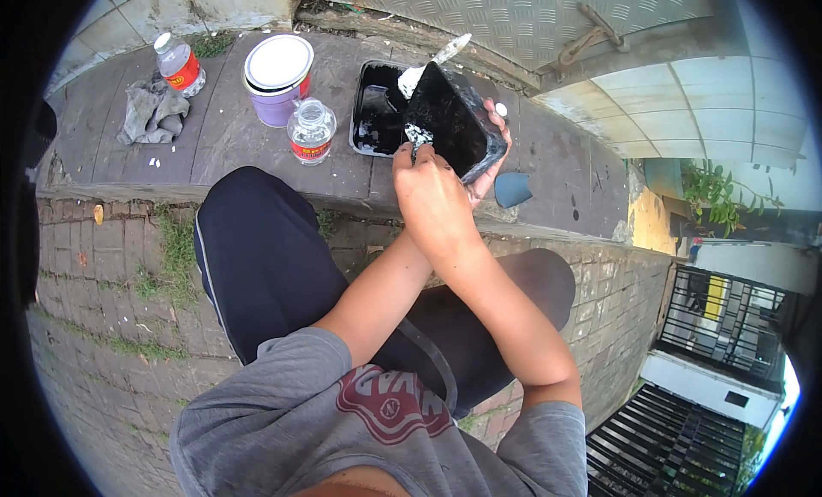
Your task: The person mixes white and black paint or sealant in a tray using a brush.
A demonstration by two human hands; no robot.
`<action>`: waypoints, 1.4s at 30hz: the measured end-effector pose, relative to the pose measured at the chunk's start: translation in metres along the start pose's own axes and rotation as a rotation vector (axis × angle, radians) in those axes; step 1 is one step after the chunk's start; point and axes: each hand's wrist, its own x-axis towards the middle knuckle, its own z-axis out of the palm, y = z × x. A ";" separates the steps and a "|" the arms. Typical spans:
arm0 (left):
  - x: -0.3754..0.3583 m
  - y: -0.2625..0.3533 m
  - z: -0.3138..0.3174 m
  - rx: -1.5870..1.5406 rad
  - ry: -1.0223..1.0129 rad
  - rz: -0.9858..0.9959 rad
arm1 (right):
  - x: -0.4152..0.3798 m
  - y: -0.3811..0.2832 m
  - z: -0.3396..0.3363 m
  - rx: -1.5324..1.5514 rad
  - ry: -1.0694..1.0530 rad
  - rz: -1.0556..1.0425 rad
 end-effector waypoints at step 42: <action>0.053 0.044 -0.056 1.160 0.737 0.603 | 0.029 0.242 0.062 1.389 -0.033 0.919</action>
